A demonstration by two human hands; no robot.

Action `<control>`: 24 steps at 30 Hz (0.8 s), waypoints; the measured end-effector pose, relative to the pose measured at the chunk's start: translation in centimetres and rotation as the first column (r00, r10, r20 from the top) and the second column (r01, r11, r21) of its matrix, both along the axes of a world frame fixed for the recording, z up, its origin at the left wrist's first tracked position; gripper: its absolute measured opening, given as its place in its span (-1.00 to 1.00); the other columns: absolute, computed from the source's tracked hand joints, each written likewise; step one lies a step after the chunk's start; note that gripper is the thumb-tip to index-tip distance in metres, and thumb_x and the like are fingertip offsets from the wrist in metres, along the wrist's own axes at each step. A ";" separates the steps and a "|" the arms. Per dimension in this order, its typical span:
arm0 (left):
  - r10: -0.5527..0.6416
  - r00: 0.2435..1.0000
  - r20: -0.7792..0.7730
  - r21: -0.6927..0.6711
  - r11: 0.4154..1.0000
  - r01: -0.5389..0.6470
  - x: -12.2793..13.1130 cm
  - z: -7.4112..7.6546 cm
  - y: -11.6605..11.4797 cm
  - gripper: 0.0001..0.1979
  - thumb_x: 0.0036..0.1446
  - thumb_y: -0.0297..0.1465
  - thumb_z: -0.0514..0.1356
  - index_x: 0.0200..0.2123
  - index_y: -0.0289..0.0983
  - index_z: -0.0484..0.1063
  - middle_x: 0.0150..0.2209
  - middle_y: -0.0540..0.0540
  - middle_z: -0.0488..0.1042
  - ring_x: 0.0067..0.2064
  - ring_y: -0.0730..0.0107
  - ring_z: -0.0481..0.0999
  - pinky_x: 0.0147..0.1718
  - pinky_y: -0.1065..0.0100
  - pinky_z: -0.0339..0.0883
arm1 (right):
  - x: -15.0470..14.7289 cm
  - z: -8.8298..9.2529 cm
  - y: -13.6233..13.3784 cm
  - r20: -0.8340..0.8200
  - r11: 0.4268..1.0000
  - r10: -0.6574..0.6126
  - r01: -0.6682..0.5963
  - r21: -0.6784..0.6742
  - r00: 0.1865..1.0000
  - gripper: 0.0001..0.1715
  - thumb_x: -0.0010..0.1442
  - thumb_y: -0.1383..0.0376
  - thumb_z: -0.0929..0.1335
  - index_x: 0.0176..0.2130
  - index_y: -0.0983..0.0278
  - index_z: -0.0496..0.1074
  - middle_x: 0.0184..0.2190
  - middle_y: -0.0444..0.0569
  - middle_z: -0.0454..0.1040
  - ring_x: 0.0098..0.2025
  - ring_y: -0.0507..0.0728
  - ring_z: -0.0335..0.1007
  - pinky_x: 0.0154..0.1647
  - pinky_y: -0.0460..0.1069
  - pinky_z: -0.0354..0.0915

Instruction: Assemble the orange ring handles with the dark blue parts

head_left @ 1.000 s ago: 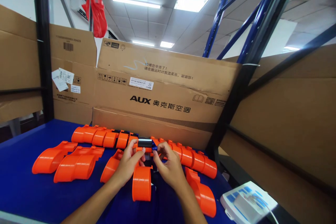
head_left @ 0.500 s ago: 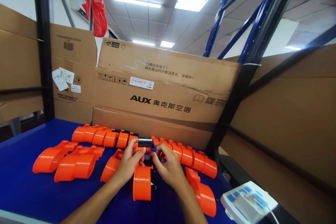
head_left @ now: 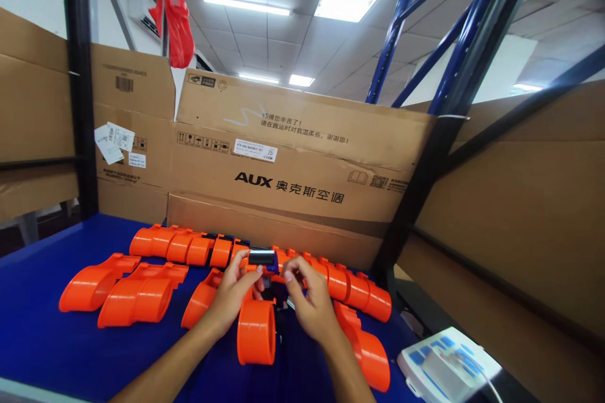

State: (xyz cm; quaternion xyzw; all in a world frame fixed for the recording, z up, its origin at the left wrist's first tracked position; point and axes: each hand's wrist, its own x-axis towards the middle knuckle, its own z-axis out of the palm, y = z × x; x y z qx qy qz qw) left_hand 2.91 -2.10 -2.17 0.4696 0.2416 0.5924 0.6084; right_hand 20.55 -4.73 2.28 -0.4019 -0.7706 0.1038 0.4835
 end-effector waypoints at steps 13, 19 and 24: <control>-0.470 0.882 0.015 0.031 0.882 0.470 -0.2 0.7 -2.2 -0.11 0.12 -0.33 0.38 0.41 -0.10 -0.01 -0.17 -0.19 0.62 -0.28 0.13 0.68 -0.27 0.21 0.51 | -0.7 0.0 0.4 -0.439 0.878 0.241 -0.388 -0.281 0.865 -0.56 0.28 -0.05 0.35 0.03 0.12 0.43 -0.08 -0.03 0.52 -0.10 0.21 0.47 -0.12 0.03 0.37; -0.340 0.940 -0.024 0.060 0.938 0.341 0.1 0.7 -1.6 -0.40 0.16 -0.22 0.34 0.23 -0.25 0.35 0.00 -0.29 0.58 -0.24 0.11 0.67 -0.25 0.20 0.52 | -1.6 -0.7 0.9 -0.442 0.916 0.149 -0.292 -0.276 0.885 -0.55 0.25 -0.06 0.38 -0.03 0.18 0.39 -0.26 -0.05 0.51 -0.27 0.14 0.43 -0.27 -0.02 0.35; -0.185 0.982 -0.036 0.080 0.979 0.187 -0.1 1.6 -1.3 -0.52 0.08 -0.23 0.38 0.06 -0.28 0.54 -0.03 -0.23 0.61 0.00 -0.03 0.59 -0.07 0.17 0.48 | -2.2 -0.8 0.9 -0.445 0.934 0.130 -0.260 -0.246 0.886 -0.59 0.24 -0.04 0.40 -0.11 0.19 0.36 -0.33 -0.10 0.47 -0.31 0.10 0.39 -0.29 -0.05 0.32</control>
